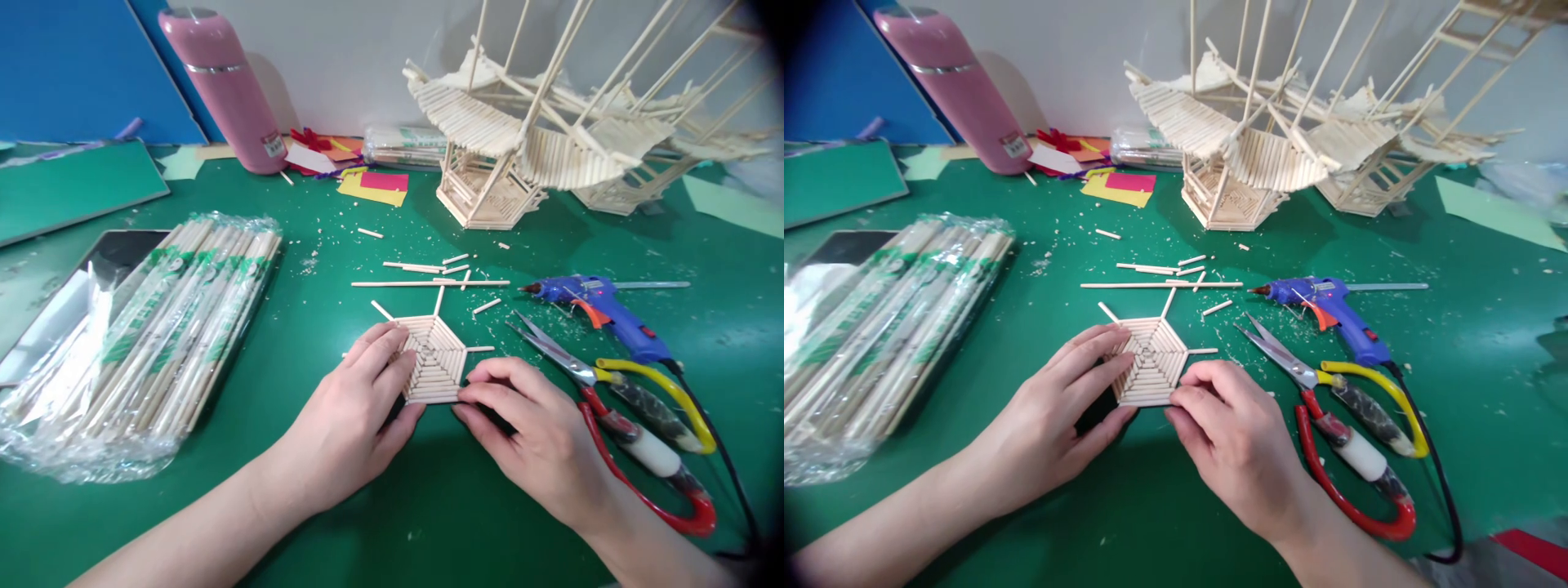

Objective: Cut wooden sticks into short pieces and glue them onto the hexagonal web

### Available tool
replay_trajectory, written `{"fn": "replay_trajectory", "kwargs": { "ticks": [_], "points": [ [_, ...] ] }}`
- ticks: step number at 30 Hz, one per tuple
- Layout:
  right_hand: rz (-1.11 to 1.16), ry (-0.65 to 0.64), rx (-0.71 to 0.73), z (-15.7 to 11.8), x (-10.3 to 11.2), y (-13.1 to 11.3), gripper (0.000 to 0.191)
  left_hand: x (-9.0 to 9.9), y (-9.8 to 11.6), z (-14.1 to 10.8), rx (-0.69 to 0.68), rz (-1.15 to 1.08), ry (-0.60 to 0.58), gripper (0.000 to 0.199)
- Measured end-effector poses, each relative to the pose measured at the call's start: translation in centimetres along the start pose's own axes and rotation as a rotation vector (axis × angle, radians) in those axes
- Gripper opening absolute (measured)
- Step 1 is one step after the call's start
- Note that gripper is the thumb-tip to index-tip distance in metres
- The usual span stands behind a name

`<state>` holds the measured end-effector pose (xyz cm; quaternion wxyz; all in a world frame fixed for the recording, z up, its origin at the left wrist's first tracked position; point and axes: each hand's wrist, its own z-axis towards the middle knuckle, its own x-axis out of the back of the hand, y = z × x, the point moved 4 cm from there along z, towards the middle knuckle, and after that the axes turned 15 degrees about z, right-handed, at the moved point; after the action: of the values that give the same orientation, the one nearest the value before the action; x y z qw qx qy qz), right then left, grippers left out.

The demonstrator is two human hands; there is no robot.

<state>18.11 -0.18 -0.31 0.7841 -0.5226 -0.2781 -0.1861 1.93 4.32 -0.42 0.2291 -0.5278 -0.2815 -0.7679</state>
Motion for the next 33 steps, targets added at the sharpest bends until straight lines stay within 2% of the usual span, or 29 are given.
{"fn": "replay_trajectory", "kwargs": {
  "ticks": [8,33],
  "points": [
    [-0.061,0.018,-0.035,-0.2,1.2,0.5,0.009,0.1,-0.1,-0.1,-0.015,0.015,0.003,0.033],
    [-0.043,-0.047,-0.037,-0.1,0.8,0.9,0.011,0.0,0.1,0.1,-0.015,0.036,-0.017,0.034]
  ]
}}
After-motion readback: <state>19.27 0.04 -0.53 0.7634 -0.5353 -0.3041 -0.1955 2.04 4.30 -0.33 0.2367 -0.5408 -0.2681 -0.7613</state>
